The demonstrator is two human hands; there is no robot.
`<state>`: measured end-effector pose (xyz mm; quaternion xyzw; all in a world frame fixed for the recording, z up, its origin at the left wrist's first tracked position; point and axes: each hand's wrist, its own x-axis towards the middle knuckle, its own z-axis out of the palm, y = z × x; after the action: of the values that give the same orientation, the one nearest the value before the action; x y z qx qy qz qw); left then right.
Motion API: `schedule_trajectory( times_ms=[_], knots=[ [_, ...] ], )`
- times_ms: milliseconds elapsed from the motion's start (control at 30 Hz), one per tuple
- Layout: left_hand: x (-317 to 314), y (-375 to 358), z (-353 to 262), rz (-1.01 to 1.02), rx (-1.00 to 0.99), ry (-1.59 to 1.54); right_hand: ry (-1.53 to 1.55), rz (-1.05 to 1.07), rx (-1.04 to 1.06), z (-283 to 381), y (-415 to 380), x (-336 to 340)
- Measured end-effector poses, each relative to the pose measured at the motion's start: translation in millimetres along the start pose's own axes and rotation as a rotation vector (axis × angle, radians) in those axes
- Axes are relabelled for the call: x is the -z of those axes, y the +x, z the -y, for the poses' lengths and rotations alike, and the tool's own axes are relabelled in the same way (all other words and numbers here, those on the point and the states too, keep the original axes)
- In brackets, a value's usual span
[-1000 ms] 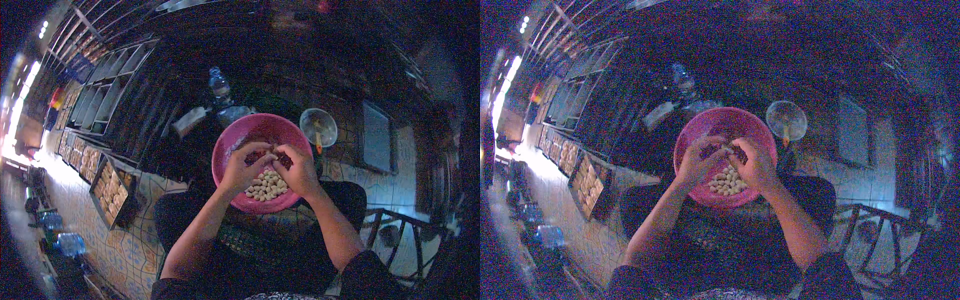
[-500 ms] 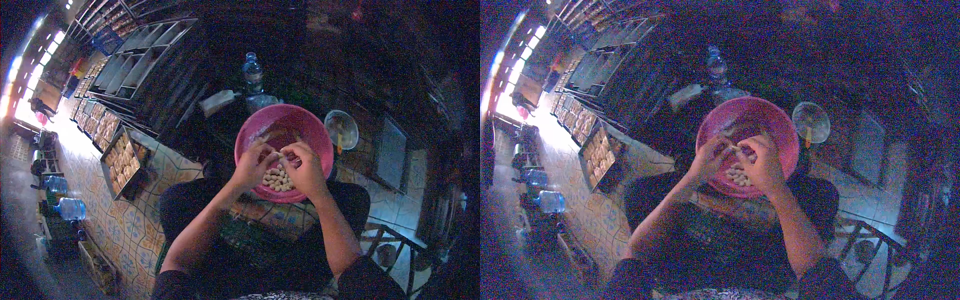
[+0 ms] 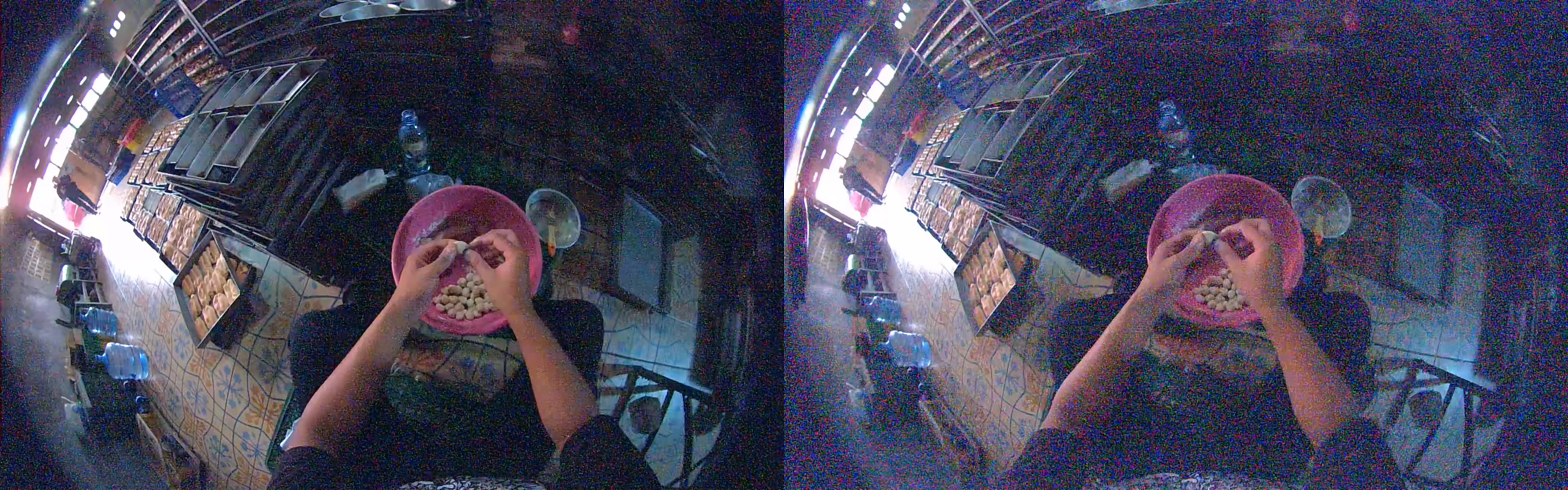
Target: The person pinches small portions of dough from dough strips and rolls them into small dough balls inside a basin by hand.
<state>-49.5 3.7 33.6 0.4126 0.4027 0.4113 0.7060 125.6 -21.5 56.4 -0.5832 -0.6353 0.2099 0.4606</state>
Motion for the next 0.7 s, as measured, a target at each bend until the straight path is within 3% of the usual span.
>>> schedule_trajectory(
  times_ms=[133, 200, 267, 367, 533, 600, 700],
  knots=[
    [-4, 5, 14, -0.038, -0.037, -0.053, 0.296, 0.09, -0.135, 0, -3, 1],
    [-6, 2, 8, -0.079, -0.059, -0.041, 0.329, 0.109, -0.141, 3, -2, 3],
    [-12, -5, -4, -0.179, -0.203, 0.194, 0.355, 0.121, -0.145, 8, -1, 6],
    [-9, 0, 1, -0.221, -0.243, 0.278, 0.228, 0.106, -0.047, 12, -1, 7],
    [-15, -1, 1, -0.25, -0.271, 0.051, 0.329, 0.1, -0.245, -4, -2, 3],
    [-27, -11, -21, -0.256, -0.176, 0.404, 0.326, 0.137, -0.247, -3, -2, 7],
    [-25, -12, -21, -0.152, -0.259, 0.449, 0.406, 0.201, -0.291, -4, -1, 12]
  ],
)
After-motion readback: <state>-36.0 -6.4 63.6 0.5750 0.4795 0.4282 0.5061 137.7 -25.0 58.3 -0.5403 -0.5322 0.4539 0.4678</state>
